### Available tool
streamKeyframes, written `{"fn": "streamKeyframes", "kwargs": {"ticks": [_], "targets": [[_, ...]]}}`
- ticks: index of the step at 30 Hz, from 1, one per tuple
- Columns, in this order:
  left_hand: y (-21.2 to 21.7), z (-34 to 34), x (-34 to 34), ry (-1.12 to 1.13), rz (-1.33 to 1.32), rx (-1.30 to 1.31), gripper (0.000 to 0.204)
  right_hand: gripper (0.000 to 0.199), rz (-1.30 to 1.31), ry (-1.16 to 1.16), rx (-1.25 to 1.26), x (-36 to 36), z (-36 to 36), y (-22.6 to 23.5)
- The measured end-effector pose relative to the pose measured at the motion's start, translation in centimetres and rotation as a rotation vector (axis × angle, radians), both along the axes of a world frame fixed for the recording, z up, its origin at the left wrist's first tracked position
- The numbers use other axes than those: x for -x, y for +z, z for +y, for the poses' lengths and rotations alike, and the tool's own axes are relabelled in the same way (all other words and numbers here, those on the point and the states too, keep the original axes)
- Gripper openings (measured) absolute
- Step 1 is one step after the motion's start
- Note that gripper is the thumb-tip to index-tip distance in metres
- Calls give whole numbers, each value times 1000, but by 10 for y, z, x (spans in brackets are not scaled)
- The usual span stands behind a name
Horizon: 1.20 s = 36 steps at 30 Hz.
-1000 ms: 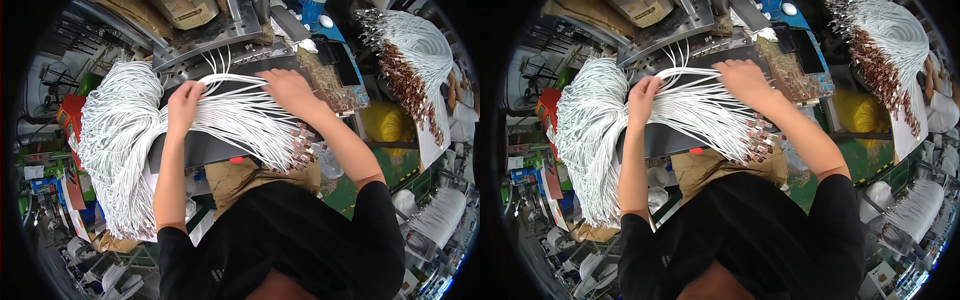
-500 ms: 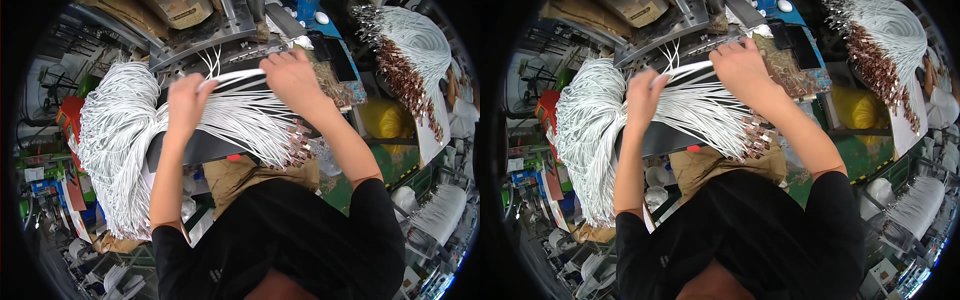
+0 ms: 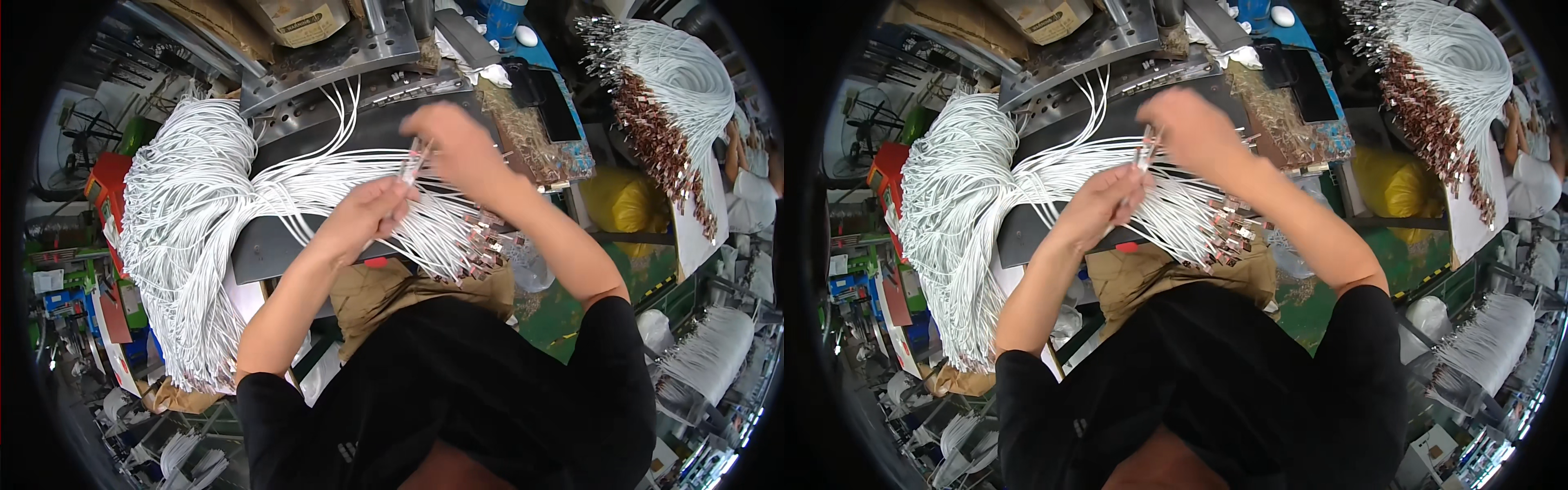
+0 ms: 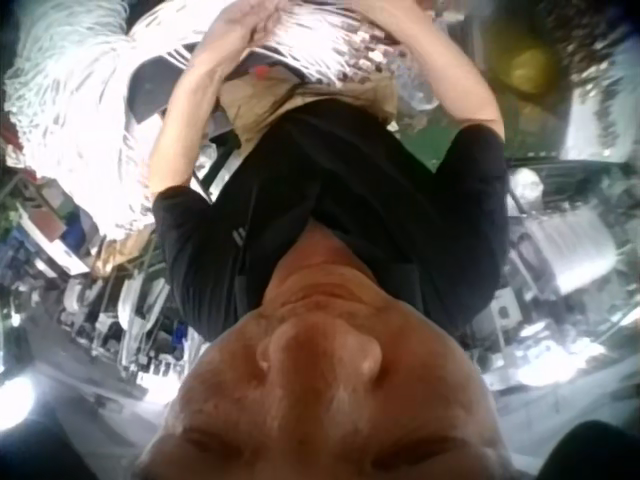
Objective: Aligning and inserting wire leads into a machine for processing.
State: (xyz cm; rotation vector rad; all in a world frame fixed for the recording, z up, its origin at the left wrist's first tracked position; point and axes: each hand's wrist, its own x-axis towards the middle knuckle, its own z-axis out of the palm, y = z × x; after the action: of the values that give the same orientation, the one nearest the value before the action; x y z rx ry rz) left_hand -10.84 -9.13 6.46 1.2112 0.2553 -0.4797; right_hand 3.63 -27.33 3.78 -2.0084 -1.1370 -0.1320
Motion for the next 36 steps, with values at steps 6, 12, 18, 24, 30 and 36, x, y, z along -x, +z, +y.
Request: {"fn": "streamKeyframes", "kwargs": {"ticks": [6, 12, 18, 24, 30, 36], "targets": [[-14, 0, -29, 38, -6, -135, 30, 25, 604, 259, -311, -29, 16, -18], [-13, 17, -73, 349, -64, -136, 25, 26, 237, -100, 400, -17, -11, -5], [-38, 33, -96, 391, -7, -74, 25, 27, -215, -39, 301, -51, 1, -13], [-46, 28, -95, 317, -39, -165, 28, 32, -696, -166, 368, -84, 10, -28], [-50, 22, -95, 278, -66, -200, 26, 34, -101, 48, 345, -68, 6, -21], [-50, 18, -94, 182, -87, -271, 21, 40, 1086, -65, 19, -70, 15, -21]]}}
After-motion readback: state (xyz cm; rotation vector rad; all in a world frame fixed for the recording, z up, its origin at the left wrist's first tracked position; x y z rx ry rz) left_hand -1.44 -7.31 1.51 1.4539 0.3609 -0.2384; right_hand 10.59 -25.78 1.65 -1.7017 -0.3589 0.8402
